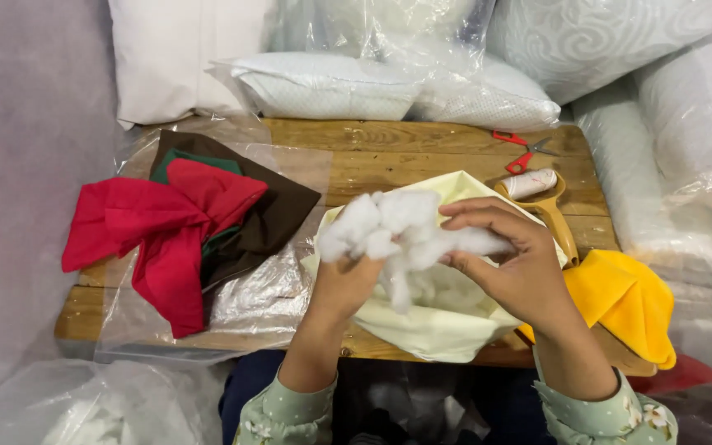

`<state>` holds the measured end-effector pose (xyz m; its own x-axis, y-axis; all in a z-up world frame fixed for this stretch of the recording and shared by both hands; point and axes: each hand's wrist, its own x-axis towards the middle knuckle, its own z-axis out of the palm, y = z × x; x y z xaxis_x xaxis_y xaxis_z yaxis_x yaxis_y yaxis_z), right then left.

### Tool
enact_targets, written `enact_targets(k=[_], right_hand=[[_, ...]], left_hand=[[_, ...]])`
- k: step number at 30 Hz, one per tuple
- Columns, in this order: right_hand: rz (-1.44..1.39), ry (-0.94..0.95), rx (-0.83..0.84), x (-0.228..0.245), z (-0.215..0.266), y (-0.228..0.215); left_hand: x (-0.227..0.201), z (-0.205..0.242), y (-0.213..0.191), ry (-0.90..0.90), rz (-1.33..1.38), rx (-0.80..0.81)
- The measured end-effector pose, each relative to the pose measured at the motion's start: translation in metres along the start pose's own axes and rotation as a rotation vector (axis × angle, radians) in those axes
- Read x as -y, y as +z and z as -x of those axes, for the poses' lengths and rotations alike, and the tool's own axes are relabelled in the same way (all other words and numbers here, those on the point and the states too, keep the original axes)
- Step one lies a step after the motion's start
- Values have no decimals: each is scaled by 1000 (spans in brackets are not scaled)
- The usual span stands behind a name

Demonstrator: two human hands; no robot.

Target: The person stuffs a light yellow pillowcase with white synthetic filling by hand. They repeatedly reach into a large plastic bag to grab handfuls of the fluffy material, fluff it, and push it into the pillowcase opening. The person works at a wooden table surrounded by other pillows and fabric pieces.

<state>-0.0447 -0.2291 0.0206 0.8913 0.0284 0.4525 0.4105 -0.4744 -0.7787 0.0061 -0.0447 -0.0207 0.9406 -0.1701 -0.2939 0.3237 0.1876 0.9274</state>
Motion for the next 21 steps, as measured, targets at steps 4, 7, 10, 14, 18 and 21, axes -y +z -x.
enact_targets(k=[4,7,10,14,18,21], right_hand=[[-197,66,-81,-25,6,14],[-53,61,-119,-30,10,27],[85,-80,-121,-16,6,28],[82,-156,-82,5,-4,18],[35,-171,-83,-17,3,19],[197,-233,-73,-16,9,21]], left_hand=[[4,5,-2,83,126,137],[8,7,1,123,210,226],[8,8,-3,163,293,319],[-1,8,-14,257,417,460],[-3,15,-15,321,498,557],[-5,21,-12,372,575,663]])
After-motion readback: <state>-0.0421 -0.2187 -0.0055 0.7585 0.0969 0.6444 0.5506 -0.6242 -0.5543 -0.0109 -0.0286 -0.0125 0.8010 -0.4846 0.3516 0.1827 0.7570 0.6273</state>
